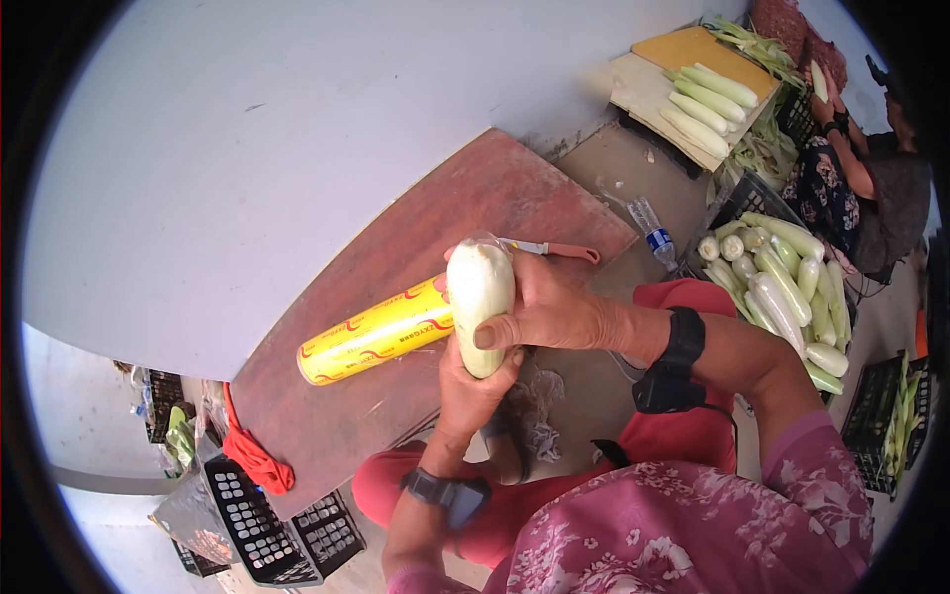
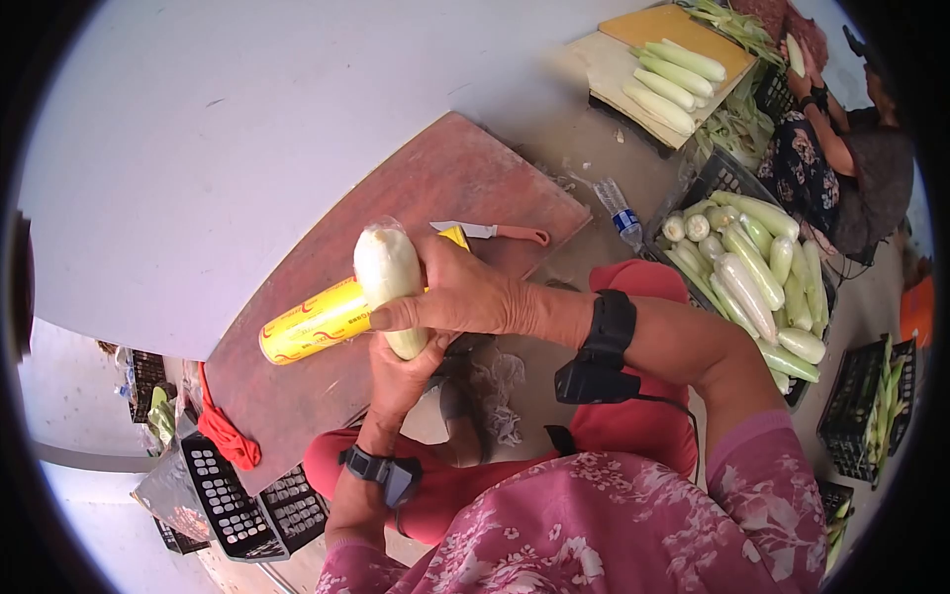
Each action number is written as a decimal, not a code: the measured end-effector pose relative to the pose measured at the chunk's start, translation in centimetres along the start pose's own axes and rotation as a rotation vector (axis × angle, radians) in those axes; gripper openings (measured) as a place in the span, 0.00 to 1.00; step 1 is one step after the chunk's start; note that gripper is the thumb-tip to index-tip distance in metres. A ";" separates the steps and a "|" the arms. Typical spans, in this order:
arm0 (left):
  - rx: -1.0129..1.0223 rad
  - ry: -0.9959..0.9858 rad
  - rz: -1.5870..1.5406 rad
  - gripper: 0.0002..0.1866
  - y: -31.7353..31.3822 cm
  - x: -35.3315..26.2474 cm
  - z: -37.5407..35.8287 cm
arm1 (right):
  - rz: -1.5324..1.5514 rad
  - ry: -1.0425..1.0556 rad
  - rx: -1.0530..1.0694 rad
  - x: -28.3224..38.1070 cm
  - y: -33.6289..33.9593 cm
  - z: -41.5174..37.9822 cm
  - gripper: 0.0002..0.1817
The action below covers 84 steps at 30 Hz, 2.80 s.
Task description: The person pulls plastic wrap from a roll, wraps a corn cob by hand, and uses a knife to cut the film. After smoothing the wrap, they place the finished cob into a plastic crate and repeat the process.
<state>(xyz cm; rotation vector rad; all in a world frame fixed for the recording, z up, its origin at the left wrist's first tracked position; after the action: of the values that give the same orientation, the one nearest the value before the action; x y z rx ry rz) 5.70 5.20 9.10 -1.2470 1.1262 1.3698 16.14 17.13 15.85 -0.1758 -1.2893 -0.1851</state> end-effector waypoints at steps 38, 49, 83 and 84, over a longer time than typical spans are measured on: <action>0.456 0.265 -0.248 0.19 -0.1 0.2 -1.3 | 0.726 -0.002 0.291 1.8 2.2 -0.7 0.59; 0.472 0.313 -0.385 0.25 0.7 1.2 -2.0 | 0.361 -0.013 0.334 2.4 1.7 -0.9 0.39; -0.007 0.078 0.125 0.26 -0.5 0.4 -0.8 | -0.120 0.024 0.131 2.5 1.3 -1.3 0.21; -0.005 0.080 0.116 0.25 -0.5 0.4 -0.7 | -0.126 0.013 0.124 2.5 1.3 -1.3 0.20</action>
<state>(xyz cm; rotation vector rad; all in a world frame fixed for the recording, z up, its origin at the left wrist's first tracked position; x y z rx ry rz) 6.32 4.57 8.59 -1.2667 1.2679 1.4195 18.34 17.97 17.87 0.0122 -1.2951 -0.2130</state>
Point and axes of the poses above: each hand's wrist, its own z-axis towards the middle knuckle, its own y-axis out of the back of the hand, x = y × z, the point moved 2 cm from there along z, towards the middle knuckle, and after that the axes turned 12 degrees about x, right-handed, at the moved point
